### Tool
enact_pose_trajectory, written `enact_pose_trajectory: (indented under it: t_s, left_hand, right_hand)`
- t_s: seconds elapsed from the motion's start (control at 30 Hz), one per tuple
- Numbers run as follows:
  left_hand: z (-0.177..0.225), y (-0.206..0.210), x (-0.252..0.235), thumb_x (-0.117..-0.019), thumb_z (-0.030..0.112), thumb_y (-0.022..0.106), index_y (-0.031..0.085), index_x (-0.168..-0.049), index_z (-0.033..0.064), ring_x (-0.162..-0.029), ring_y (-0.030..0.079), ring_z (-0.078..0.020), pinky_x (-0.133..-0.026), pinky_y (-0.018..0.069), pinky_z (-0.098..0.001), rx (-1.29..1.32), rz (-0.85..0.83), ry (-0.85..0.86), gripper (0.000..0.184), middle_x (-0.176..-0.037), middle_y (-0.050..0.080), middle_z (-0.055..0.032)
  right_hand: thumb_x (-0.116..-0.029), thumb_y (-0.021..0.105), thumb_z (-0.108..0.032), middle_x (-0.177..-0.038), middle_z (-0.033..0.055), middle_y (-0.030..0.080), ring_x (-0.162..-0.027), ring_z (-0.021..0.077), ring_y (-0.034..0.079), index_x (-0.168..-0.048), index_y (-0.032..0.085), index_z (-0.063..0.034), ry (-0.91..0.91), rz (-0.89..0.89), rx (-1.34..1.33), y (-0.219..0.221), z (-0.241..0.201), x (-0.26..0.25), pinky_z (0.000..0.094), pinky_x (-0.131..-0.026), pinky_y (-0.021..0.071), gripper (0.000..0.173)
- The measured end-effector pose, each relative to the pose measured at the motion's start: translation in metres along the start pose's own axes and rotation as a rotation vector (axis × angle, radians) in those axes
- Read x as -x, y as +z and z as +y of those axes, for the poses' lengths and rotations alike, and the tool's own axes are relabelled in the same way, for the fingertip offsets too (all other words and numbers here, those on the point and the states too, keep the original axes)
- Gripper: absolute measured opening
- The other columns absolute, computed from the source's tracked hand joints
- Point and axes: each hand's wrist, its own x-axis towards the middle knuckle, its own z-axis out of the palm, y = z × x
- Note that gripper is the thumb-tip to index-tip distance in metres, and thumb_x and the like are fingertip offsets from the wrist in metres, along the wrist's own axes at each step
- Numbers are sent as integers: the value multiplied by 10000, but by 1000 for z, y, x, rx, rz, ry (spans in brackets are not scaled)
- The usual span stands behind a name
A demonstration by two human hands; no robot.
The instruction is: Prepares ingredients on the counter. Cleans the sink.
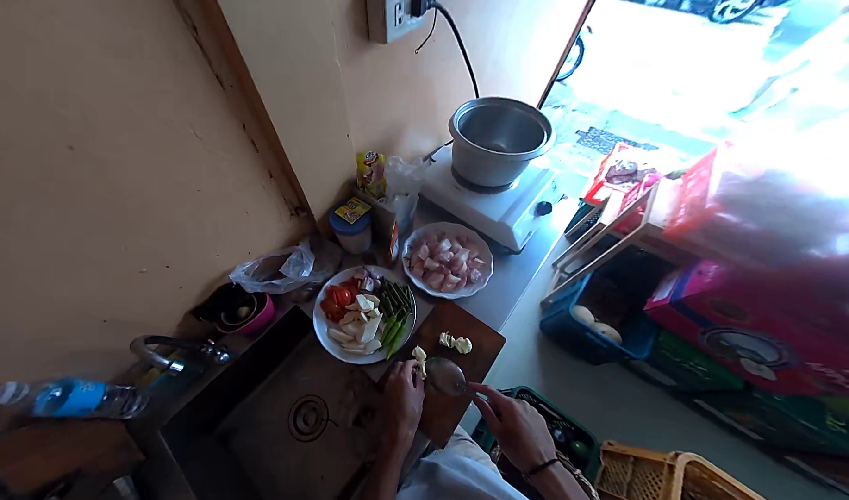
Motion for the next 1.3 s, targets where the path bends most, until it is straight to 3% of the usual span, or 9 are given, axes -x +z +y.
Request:
enact_pose_trajectory:
  t_s: [0.17, 0.23, 0.37, 0.5, 0.63, 0.73, 0.83, 0.97, 1.3]
  left_hand:
    - [13, -4, 11, -967, 157, 638, 574, -1381, 49, -843, 726, -209, -821, 594, -399, 104, -176, -74, 432, -985, 746, -90]
    - [17, -8, 16, -953, 139, 638, 619, -1346, 61, -829, 734, -215, -808, 598, -407, 44, -151, -37, 402, -954, 755, -86]
    - [9, -10, -2, -928, 51, 647, 761, -1133, 54, -1071, 694, -302, -950, 565, -444, -199, 17, 365, 235, -1118, 740, -119]
    - [8, -11, -23, -966, 54, 606, 756, -1137, 53, -1181, 651, -308, -1031, 521, -411, -397, -227, 591, 228, -1157, 727, -126]
    - [24, -11, -19, -1016, 153, 579, 748, -1086, 23, -1057, 707, -300, -938, 563, -442, -431, -263, 385, 225, -1056, 742, -151]
    - [25, -4, -8, -967, 179, 681, 764, -1071, 27, -911, 742, -258, -876, 588, -449, -195, -155, 160, 203, -972, 759, -140]
    - [19, 1, -5, -931, 133, 747, 757, -1085, 23, -843, 751, -195, -829, 619, -381, 5, -90, 46, 190, -965, 762, -125]
    - [12, 5, -3, -926, 96, 737, 759, -1061, 23, -768, 741, -139, -768, 625, -329, 57, -55, 23, 154, -920, 766, -93]
    - [10, 4, -5, -943, 69, 714, 750, -1117, 23, -713, 736, -105, -715, 630, -282, 177, -109, 6, 183, -889, 769, -81]
  right_hand:
    - [-1083, 466, -427, -916, 93, 772, -852, 336, 734, -1341, 688, -343, 47, 27, 38, -14, 9, 1, 577, -755, 552, 351]
    - [-1082, 460, -439, -887, 93, 766, -825, 335, 729, -1334, 690, -348, 57, 47, 34, -19, 17, 3, 575, -735, 549, 353]
    - [-1084, 456, -443, -868, 97, 756, -799, 330, 721, -1334, 687, -343, 73, 41, -17, -23, 29, 2, 567, -736, 552, 355]
    - [-1083, 446, -438, -904, 114, 748, -837, 329, 716, -1351, 674, -304, 108, -28, -102, -19, 33, 10, 561, -779, 555, 377]
    - [-1077, 466, -445, -997, 108, 761, -909, 328, 726, -1345, 679, -296, 138, -19, -186, -15, 30, 21, 568, -821, 557, 373]
    - [-1073, 485, -438, -932, 115, 746, -831, 322, 706, -1381, 653, -322, 140, -5, -248, -8, 28, 26, 554, -776, 546, 369]
    - [-1076, 489, -407, -995, 110, 757, -884, 326, 716, -1407, 634, -353, 127, 7, -272, 1, 23, 25, 559, -811, 550, 365]
    - [-1088, 475, -378, -1169, 86, 755, -1049, 320, 720, -1404, 640, -368, 91, 0, -250, 12, 22, 23, 559, -910, 545, 357]
    - [-1095, 435, -433, -1186, 52, 752, -1082, 299, 710, -1395, 638, -414, 76, -87, -138, -3, 11, 13, 548, -920, 542, 364]
